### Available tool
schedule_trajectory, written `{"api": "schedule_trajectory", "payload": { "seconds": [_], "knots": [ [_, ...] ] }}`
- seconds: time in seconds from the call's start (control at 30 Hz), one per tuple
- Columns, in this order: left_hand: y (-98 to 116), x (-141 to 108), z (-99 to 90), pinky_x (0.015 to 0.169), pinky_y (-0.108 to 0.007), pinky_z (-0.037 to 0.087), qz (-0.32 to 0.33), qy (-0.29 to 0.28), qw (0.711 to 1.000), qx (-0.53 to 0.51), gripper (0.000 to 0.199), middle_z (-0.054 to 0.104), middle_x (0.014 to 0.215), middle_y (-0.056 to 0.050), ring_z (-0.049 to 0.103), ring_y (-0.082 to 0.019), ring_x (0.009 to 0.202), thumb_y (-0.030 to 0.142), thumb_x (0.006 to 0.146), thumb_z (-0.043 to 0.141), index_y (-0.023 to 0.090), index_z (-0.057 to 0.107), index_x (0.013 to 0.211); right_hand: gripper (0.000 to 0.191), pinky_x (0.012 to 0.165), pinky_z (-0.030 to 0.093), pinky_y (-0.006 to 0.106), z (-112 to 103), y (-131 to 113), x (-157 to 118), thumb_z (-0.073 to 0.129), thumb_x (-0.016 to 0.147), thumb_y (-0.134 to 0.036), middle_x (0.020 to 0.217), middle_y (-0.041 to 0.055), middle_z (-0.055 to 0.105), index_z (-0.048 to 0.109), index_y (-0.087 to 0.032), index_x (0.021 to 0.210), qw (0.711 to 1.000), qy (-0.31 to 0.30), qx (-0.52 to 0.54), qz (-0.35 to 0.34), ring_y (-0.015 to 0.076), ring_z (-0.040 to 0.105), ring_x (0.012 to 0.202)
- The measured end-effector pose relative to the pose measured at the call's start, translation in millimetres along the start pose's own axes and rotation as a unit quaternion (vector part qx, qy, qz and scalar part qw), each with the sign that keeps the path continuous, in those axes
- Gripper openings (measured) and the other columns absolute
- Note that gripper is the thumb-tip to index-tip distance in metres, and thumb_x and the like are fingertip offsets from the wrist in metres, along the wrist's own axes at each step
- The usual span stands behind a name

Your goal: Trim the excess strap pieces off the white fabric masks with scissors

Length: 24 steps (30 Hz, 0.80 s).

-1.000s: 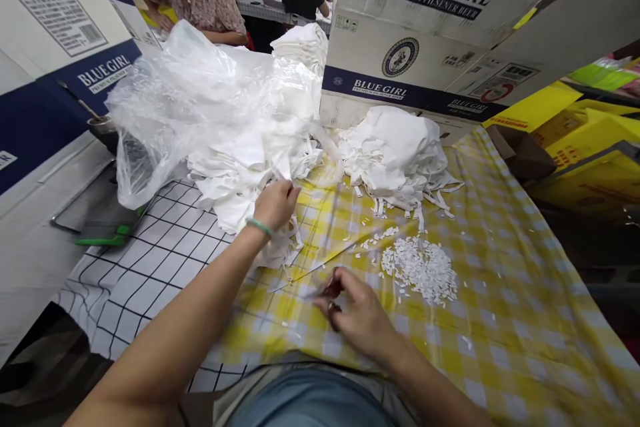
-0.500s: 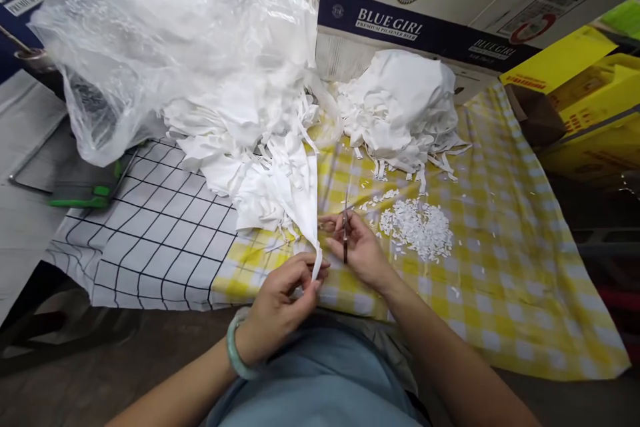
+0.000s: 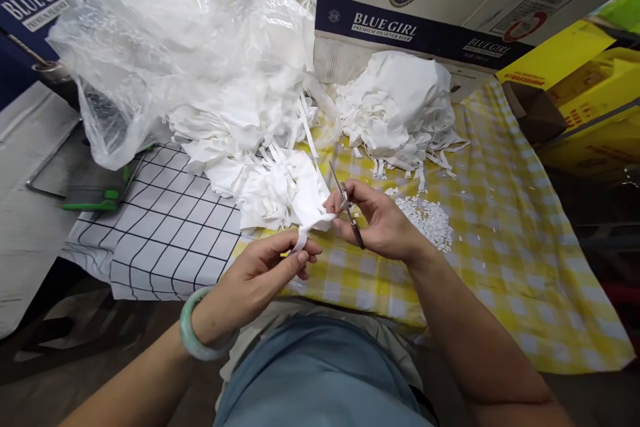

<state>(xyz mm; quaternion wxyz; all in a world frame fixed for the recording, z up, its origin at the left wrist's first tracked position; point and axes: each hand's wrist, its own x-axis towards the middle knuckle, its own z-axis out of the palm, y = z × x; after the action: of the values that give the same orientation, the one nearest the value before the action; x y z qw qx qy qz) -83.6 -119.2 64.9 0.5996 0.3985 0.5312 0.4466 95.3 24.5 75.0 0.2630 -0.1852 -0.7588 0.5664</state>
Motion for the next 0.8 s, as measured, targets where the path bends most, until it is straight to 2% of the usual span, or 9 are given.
{"api": "schedule_trajectory", "payload": {
  "seconds": [0.07, 0.17, 0.27, 0.37, 0.47, 0.57, 0.67, 0.73, 0.8],
  "knots": [
    [17.5, 3.0, 0.5, 0.057, -0.022, 0.038, -0.042, -0.042, 0.997, -0.054, 0.034, 0.061, 0.084, -0.004, 0.048, -0.01, 0.064, 0.045, 0.081, 0.073, 0.016, 0.071, 0.098, 0.022, 0.081, 0.044, 0.028, -8.8, -13.3, -2.1, 0.063, 0.075, -0.007, 0.087, -0.0004, 0.056, 0.053, -0.021, 0.088, 1.0, -0.011, -0.014, -0.014, 0.014, 0.053, 0.084],
    [29.3, 10.9, 1.2, 0.054, -0.021, 0.033, -0.081, -0.081, 0.987, -0.117, 0.041, 0.056, 0.075, -0.003, 0.041, -0.009, 0.061, 0.052, 0.085, 0.065, 0.013, 0.075, 0.094, 0.026, 0.079, 0.043, 0.028, -17.5, -21.8, -6.2, 0.062, 0.074, -0.003, 0.088, -0.0003, 0.055, 0.052, -0.021, 0.089, 1.0, -0.006, -0.002, -0.019, 0.0137, 0.052, 0.084],
    [25.7, 20.5, 4.6, 0.065, -0.022, 0.041, -0.112, -0.101, 0.975, -0.164, 0.04, 0.051, 0.071, -0.003, 0.044, -0.011, 0.068, 0.046, 0.09, 0.059, 0.01, 0.077, 0.094, 0.025, 0.073, 0.042, 0.027, -20.8, -19.6, -10.0, 0.062, 0.074, -0.003, 0.085, -0.0006, 0.054, 0.051, -0.022, 0.088, 0.998, 0.01, 0.054, -0.01, 0.013, 0.05, 0.08],
    [20.4, 28.3, 10.1, 0.076, -0.027, 0.046, -0.131, -0.122, 0.957, -0.229, 0.031, 0.054, 0.079, -0.004, 0.051, -0.014, 0.075, 0.04, 0.086, 0.067, 0.011, 0.076, 0.089, 0.025, 0.07, 0.041, 0.027, -21.1, -11.4, -11.6, 0.062, 0.073, -0.003, 0.082, -0.0013, 0.054, 0.052, -0.021, 0.087, 0.994, 0.014, 0.108, -0.011, 0.0125, 0.05, 0.077],
    [21.0, 33.7, 12.7, 0.071, -0.027, 0.046, -0.149, -0.162, 0.941, -0.256, 0.027, 0.057, 0.083, -0.005, 0.054, -0.014, 0.071, 0.039, 0.079, 0.075, 0.013, 0.073, 0.085, 0.025, 0.069, 0.041, 0.026, -22.7, -4.2, -12.1, 0.062, 0.072, -0.002, 0.082, -0.0018, 0.054, 0.056, -0.021, 0.087, 0.989, 0.002, 0.147, -0.029, 0.0121, 0.052, 0.076],
    [23.8, 37.6, 10.9, 0.056, -0.02, 0.033, -0.137, -0.168, 0.952, -0.217, 0.026, 0.048, 0.068, 0.0, 0.041, -0.008, 0.06, 0.04, 0.081, 0.073, 0.014, 0.071, 0.082, 0.024, 0.066, 0.04, 0.025, -27.1, -3.3, -13.8, 0.062, 0.071, -0.002, 0.079, -0.0023, 0.055, 0.056, -0.021, 0.085, 0.987, 0.0, 0.155, -0.036, 0.0114, 0.053, 0.073],
    [25.4, 39.0, 9.1, 0.051, -0.021, 0.021, -0.098, -0.154, 0.978, -0.102, 0.028, 0.036, 0.059, 0.004, 0.027, -0.007, 0.054, 0.041, 0.088, 0.067, 0.014, 0.073, 0.086, 0.022, 0.067, 0.042, 0.025, -31.3, -5.7, -16.0, 0.065, 0.072, -0.004, 0.079, -0.0016, 0.057, 0.056, -0.02, 0.085, 0.992, 0.026, 0.125, -0.016, 0.0118, 0.054, 0.074],
    [27.1, 37.7, 10.3, 0.05, -0.022, 0.02, -0.072, -0.159, 0.984, -0.022, 0.033, 0.032, 0.057, 0.005, 0.025, -0.008, 0.053, 0.045, 0.09, 0.062, 0.015, 0.075, 0.091, 0.02, 0.07, 0.043, 0.026, -30.9, -5.2, -15.6, 0.067, 0.073, -0.008, 0.081, -0.0007, 0.06, 0.057, -0.02, 0.086, 0.994, 0.038, 0.103, 0.009, 0.0124, 0.055, 0.077],
    [30.4, 34.4, 13.8, 0.052, -0.023, 0.028, -0.029, -0.154, 0.986, 0.052, 0.033, 0.039, 0.058, 0.003, 0.033, -0.01, 0.055, 0.045, 0.091, 0.059, 0.016, 0.075, 0.09, 0.018, 0.072, 0.045, 0.027, -25.4, -1.1, -12.6, 0.07, 0.075, -0.015, 0.083, -0.0001, 0.062, 0.058, -0.02, 0.086, 0.993, 0.031, 0.103, 0.039, 0.0129, 0.055, 0.077]
  ]
}}
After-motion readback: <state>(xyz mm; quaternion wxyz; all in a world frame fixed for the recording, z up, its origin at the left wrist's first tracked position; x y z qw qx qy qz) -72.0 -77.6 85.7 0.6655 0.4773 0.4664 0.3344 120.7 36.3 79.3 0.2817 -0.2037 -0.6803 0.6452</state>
